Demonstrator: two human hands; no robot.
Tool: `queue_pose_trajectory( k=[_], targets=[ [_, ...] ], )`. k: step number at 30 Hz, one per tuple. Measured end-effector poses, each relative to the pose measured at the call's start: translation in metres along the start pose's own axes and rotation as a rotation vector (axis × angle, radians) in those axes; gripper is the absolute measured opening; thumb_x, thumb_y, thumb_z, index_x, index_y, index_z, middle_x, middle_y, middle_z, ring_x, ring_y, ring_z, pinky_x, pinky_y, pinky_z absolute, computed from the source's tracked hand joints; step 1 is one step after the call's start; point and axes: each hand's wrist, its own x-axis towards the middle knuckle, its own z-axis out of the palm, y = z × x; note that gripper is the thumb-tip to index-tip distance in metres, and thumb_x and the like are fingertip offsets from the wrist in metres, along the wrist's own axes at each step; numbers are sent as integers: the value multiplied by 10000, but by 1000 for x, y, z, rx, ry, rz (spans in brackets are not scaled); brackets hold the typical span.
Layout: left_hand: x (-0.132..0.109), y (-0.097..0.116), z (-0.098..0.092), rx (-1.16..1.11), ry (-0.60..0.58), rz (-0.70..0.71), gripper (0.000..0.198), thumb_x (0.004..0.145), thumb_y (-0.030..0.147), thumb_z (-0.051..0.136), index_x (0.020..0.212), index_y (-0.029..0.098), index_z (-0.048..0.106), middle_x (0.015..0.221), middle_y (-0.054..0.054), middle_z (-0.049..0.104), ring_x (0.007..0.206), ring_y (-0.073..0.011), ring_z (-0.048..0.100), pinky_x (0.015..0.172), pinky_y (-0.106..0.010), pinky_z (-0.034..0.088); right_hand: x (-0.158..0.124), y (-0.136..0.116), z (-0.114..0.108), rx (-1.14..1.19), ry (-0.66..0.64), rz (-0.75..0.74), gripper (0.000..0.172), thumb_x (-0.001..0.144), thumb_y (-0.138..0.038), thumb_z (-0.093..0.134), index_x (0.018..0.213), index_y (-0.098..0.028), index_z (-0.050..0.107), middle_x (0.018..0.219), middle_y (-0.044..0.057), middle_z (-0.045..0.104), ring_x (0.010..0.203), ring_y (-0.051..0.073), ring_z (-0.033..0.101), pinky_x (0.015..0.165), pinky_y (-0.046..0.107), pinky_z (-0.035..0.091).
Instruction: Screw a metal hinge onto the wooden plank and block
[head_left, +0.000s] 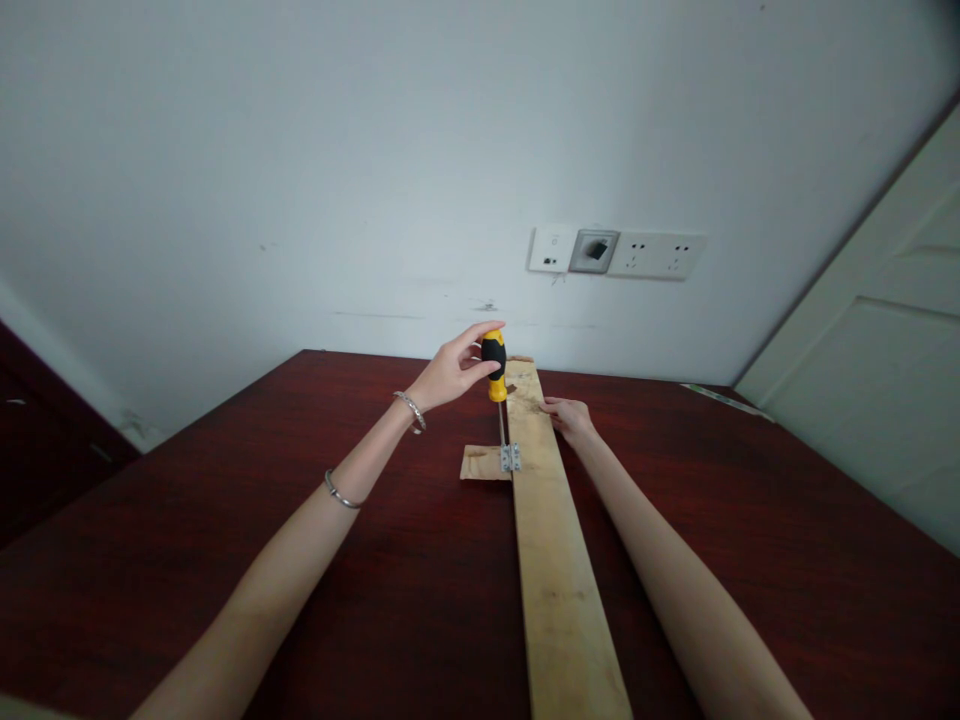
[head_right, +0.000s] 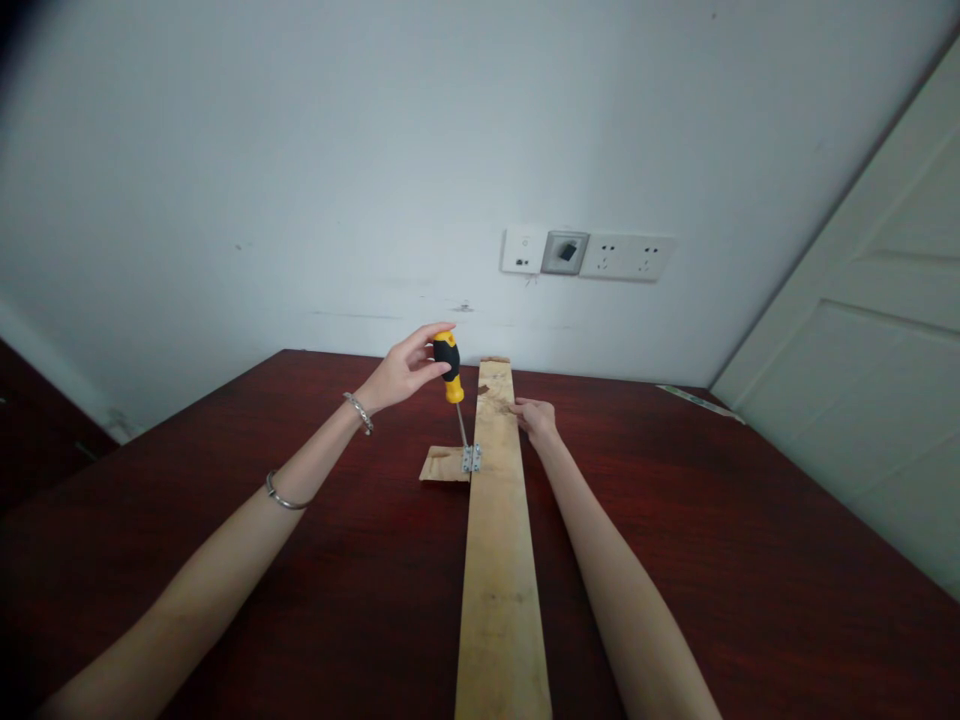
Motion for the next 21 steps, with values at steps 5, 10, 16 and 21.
queue_pose_trajectory(
  k=[5,10,16,21],
  targets=[
    [0,1,0,-3,0,4,489,816,196,573,1286,232,442,1227,-70,495,1015,-187,547,894,-348,510,-1,-1,0,-12,3,-5,170,542,-13,711,670,-112,659,556,27,656,589,158,636,543,231,511],
    [0,1,0,2,5,5,491,816,196,573,1287,230,441,1227,-70,494,1017,-186,543,889,-343,513,-1,-1,0,-30,-2,-8,158,545,-1,701,637,-120,651,542,20,650,589,160,638,533,225,505],
    [0,0,1,3,6,15,489,816,184,573,1286,229,442,1212,-68,497,998,-181,546,874,-333,519,-2,-2,0,-39,-24,-8,164,540,7,701,647,-106,651,534,26,651,567,160,635,545,236,518],
    [1,2,2,5,3,21,484,815,183,569,1281,222,447,1211,-71,494,987,-179,547,859,-328,524,-2,-1,0,-52,-40,-17,165,558,21,683,672,-95,656,538,27,655,552,150,629,525,221,513]
  ],
)
